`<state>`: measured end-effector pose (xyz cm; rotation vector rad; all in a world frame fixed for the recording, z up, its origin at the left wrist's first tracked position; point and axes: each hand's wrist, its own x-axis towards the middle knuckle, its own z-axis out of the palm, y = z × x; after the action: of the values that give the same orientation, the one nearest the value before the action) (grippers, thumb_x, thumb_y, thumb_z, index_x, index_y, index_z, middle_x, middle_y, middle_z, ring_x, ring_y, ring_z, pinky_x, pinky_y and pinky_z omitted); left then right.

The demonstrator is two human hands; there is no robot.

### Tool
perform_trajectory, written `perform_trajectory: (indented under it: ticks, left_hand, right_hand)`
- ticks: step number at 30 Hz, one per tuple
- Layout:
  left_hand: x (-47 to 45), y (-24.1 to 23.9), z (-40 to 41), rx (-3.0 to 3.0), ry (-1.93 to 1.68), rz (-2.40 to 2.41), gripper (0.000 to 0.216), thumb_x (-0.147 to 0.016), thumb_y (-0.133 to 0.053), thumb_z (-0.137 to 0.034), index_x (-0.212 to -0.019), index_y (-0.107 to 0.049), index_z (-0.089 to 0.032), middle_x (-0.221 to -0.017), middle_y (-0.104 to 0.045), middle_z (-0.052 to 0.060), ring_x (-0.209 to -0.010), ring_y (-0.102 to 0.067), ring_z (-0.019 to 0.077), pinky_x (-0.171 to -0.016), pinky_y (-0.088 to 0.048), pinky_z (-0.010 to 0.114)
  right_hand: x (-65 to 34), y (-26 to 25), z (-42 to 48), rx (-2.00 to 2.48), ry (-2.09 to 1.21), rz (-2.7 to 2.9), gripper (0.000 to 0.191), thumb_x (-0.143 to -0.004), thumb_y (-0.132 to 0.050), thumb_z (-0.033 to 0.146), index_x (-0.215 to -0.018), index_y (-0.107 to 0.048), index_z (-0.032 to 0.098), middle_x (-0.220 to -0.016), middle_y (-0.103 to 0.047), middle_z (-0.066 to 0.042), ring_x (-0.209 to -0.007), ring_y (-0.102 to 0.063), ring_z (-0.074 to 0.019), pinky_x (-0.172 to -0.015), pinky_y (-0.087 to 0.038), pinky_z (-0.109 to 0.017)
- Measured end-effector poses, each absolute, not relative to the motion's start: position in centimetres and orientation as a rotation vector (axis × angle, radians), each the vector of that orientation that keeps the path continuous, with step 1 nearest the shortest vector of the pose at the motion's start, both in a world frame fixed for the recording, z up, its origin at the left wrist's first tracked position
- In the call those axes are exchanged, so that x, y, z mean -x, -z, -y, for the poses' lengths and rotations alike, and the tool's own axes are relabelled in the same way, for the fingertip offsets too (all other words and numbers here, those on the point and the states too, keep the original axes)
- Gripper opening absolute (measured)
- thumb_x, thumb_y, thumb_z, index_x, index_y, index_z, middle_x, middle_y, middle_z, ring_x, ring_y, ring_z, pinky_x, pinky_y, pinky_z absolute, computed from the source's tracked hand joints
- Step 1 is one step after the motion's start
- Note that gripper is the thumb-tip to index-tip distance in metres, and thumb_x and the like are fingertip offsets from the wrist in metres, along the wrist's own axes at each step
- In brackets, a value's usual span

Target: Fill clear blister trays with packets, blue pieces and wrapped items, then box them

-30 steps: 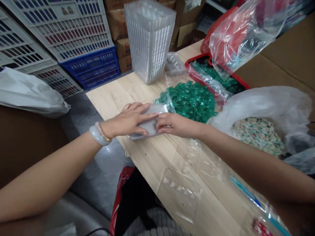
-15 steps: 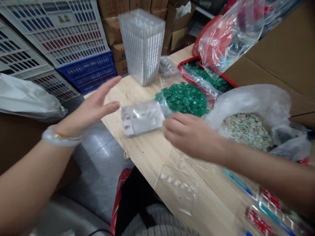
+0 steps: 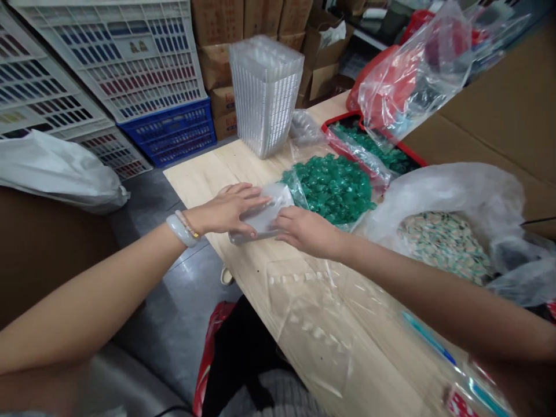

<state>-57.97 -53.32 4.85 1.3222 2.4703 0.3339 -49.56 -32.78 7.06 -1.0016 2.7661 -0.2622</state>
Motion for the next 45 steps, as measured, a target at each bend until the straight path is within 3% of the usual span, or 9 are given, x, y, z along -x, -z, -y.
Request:
perform_trajectory:
  ticks: [9,22,26,31,37,39,42,45]
  left_hand:
    - [58.5,-4.1,53.5,-1.405,-0.409,-2.455,0.07,-0.07,-0.05,-0.059,-0.131,-0.028,-0.034,-0.141,-0.024,0.004,-0.127,-0.015,0.0276,-0.102,-0.01,0.041]
    - [58.6,-4.4,53.6,-1.416,-0.365,-2.442,0.068,-0.073,-0.048,-0.056,-0.132,-0.027,-0.032,-0.142,-0.02,0.004,-0.127,-0.014,0.0283,-0.101,-0.011,0.042]
    - [58.2,-4.5,53.3,-1.412,-0.324,-2.472,0.066,-0.074,-0.047,-0.052,-0.133,-0.026,-0.029,-0.14,-0.023,0.006,-0.126,-0.016,0.0281,-0.101,-0.013,0.043]
    - [57.1,-4.6,52.7,-1.35,-0.384,-2.593,0.074,-0.069,-0.051,-0.051,-0.132,-0.028,-0.021,-0.137,-0.029,0.009,-0.125,-0.019,0.0296,-0.101,-0.013,0.045]
    - [57.5,-5.4,54.5,-1.2,-0.607,-2.603,0.106,-0.057,-0.057,-0.062,-0.137,-0.003,-0.017,-0.143,-0.009,0.016,-0.129,-0.009,0.0328,-0.102,-0.014,0.047]
    - [57.4,-5.3,55.1,-1.147,-0.594,-2.593,0.111,-0.052,-0.06,-0.063,-0.137,-0.005,-0.018,-0.143,-0.008,0.016,-0.129,-0.005,0.0361,-0.1,-0.012,0.052]
    - [56.7,-4.5,55.3,-0.959,-0.819,-2.685,0.099,-0.054,-0.06,-0.06,-0.135,-0.02,-0.019,-0.142,-0.017,0.015,-0.129,-0.007,0.0356,-0.101,-0.013,0.053]
    - [55.5,-3.2,54.7,-0.394,-1.374,-2.688,0.074,-0.066,-0.054,-0.054,-0.125,-0.037,-0.011,-0.127,-0.043,0.018,-0.121,-0.034,0.0306,-0.097,-0.028,0.046]
  right_hand:
    - [53.3,-5.4,32.5,1.0,0.678,-2.508,0.013,-0.082,-0.046,0.017,-0.083,-0.058,0.014,-0.084,-0.055,-0.005,-0.08,-0.051,-0.0134,-0.074,-0.039,-0.027]
    - [53.5,-5.8,32.5,0.976,0.719,-2.505,0.009,-0.079,-0.05,0.016,-0.082,-0.059,0.014,-0.083,-0.057,-0.004,-0.078,-0.052,-0.0128,-0.073,-0.04,-0.026]
    - [53.3,-6.1,32.7,1.011,0.549,-2.542,0.012,-0.078,-0.047,0.012,-0.082,-0.059,0.014,-0.085,-0.058,-0.004,-0.079,-0.052,-0.0131,-0.071,-0.039,-0.025]
    - [52.1,-6.5,35.2,1.025,-0.067,-2.622,0.019,-0.076,-0.043,0.007,-0.086,-0.059,0.011,-0.085,-0.059,-0.009,-0.072,-0.054,-0.0164,-0.057,-0.035,-0.025]
    - [52.1,-9.5,34.2,1.244,-0.247,-2.749,0.018,-0.08,-0.041,0.011,-0.09,-0.056,0.014,-0.087,-0.057,-0.008,-0.077,-0.052,-0.0175,-0.054,-0.034,-0.025]
    - [51.0,-11.2,32.0,1.236,-0.275,-2.916,0.015,-0.08,-0.041,0.013,-0.083,-0.055,0.015,-0.085,-0.056,-0.008,-0.079,-0.05,-0.0184,-0.056,-0.036,-0.026]
    - [47.3,-12.5,28.8,1.151,-0.233,-3.079,0.015,-0.08,-0.039,0.012,-0.074,-0.053,0.016,-0.083,-0.055,-0.008,-0.076,-0.05,-0.0178,-0.061,-0.04,-0.029]
    - [43.2,-10.9,27.2,0.98,0.129,-3.209,0.014,-0.08,-0.039,0.011,-0.077,-0.051,0.016,-0.089,-0.055,-0.009,-0.081,-0.052,-0.017,-0.068,-0.044,-0.03]
